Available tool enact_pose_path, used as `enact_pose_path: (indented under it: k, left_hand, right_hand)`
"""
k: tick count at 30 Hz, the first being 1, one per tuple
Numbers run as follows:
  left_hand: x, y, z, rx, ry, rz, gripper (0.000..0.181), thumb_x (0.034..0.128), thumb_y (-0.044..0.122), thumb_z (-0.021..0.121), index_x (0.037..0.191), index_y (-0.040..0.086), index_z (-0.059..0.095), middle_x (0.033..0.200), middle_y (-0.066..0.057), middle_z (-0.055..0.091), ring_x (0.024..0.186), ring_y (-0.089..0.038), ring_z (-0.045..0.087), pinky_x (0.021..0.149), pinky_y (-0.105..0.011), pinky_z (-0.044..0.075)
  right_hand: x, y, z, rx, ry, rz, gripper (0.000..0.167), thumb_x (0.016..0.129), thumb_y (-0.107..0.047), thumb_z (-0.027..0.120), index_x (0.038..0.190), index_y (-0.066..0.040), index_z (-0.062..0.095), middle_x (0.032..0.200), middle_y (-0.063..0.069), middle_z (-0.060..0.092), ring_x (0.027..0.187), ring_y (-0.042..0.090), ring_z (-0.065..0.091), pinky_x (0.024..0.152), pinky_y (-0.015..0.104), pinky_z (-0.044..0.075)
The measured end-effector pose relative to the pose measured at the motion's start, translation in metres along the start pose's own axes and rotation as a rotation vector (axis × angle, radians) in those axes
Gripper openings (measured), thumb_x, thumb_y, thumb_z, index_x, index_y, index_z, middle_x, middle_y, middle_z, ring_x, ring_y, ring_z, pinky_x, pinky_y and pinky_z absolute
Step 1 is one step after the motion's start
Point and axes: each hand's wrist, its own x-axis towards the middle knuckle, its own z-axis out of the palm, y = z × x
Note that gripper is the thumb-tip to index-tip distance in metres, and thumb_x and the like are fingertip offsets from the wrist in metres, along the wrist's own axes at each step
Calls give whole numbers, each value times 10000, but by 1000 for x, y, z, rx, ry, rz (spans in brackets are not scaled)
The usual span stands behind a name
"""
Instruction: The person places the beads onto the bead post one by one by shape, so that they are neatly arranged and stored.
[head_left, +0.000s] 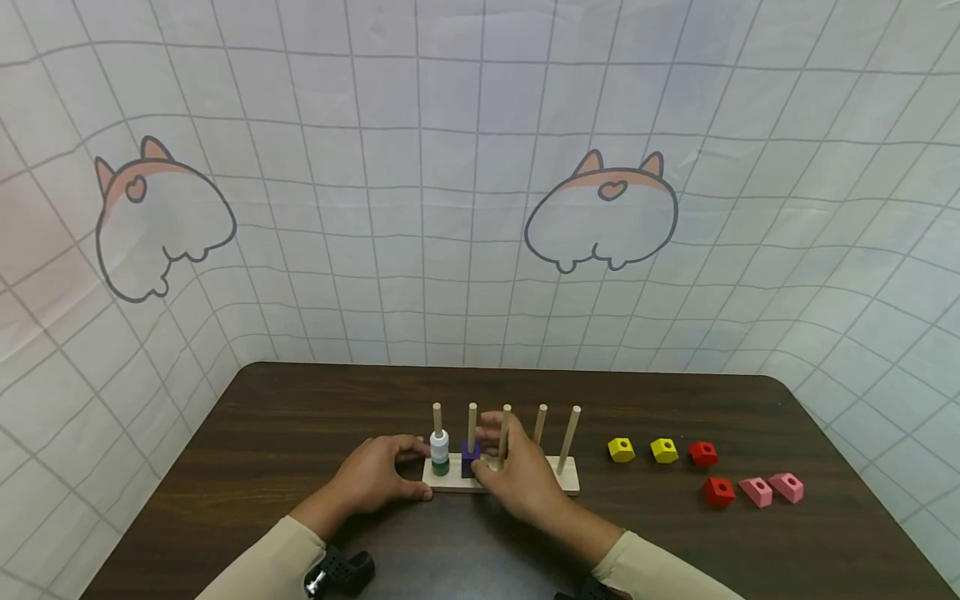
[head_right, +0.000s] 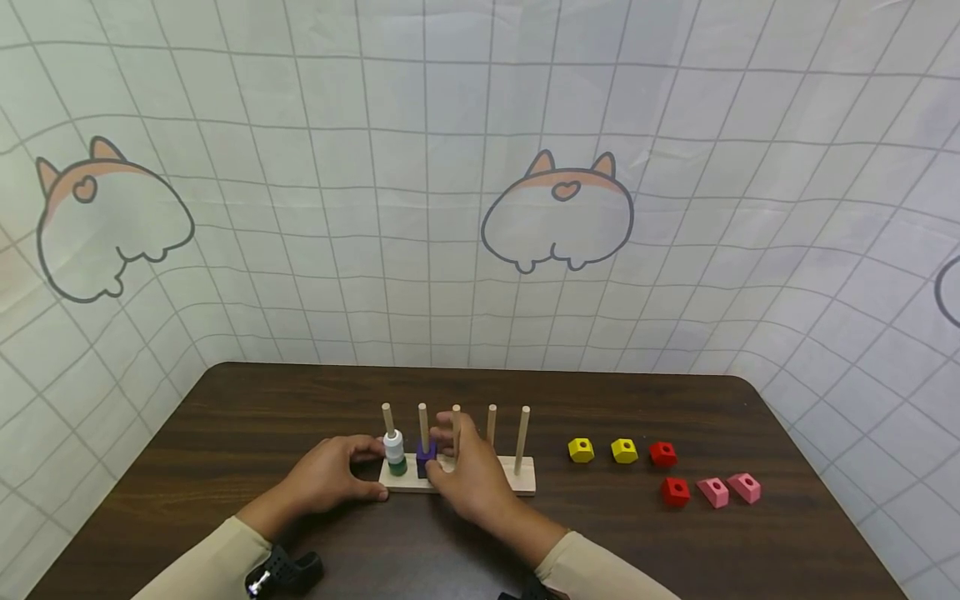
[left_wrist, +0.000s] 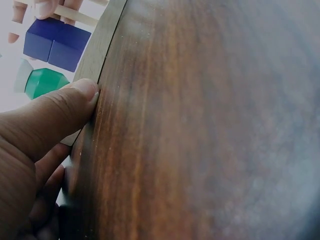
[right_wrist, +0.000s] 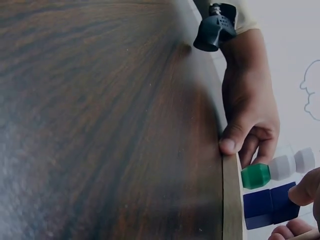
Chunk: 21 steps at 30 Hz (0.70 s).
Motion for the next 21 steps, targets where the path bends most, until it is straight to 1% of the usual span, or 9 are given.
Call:
enact_pose_path:
  k: [6, 12, 16, 19, 21]
  left_hand:
    - [0, 1, -1, -5, -3, -10, 521, 713, 429, 938, 1169, 280, 738, 1361, -33, 659, 1254, -274, 604, 1033, -545, 459]
    - [0, 1, -1, -1, 2, -14, 518, 710, 428, 940, 1166, 286, 739, 1376, -30, 649, 1263, -283, 596, 1037, -552, 453]
    - [0, 1, 0, 7, 5, -11, 515, 708, 424, 941, 1162, 290, 739, 1376, -30, 649, 1262, -287, 596, 1030, -551, 458]
    - [0, 1, 1, 10, 6, -8, 510, 707, 422, 941, 1157, 292, 739, 1375, -30, 650, 1258, -281, 600, 1028, -545, 462]
    - [0, 1, 1, 9, 9, -7, 509, 706, 424, 942, 1154, 293, 739, 1371, -29, 653, 1255, -278, 602, 1026, -543, 463]
  right_hand:
    - [-6, -4, -7, 12, 0, -14, 587, 920, -73, 729, 1431, -53, 441, 1383, 166, 607, 1238, 299, 620, 1023, 469, 499]
    - [-15, -3, -15, -71, -26, -74, 614, 924, -60, 729, 1462, -13, 438, 1437, 197, 567, 1284, 330, 590, 1052, 470, 472]
    - [-21, -3, -22, -127, -41, -84, 626, 932, -71, 719, 1486, -14, 434, 1412, 208, 588, 1244, 347, 617, 1026, 497, 486]
    - [-26, -4, -29, -150, -76, -82, 610, 949, -87, 709, 1485, -5, 429, 1386, 240, 598, 1185, 368, 651, 975, 501, 522]
    - [-29, -5, -35, -158, -102, -76, 599, 964, -92, 699, 1485, 8, 421, 1390, 244, 592, 1159, 369, 666, 957, 481, 536]
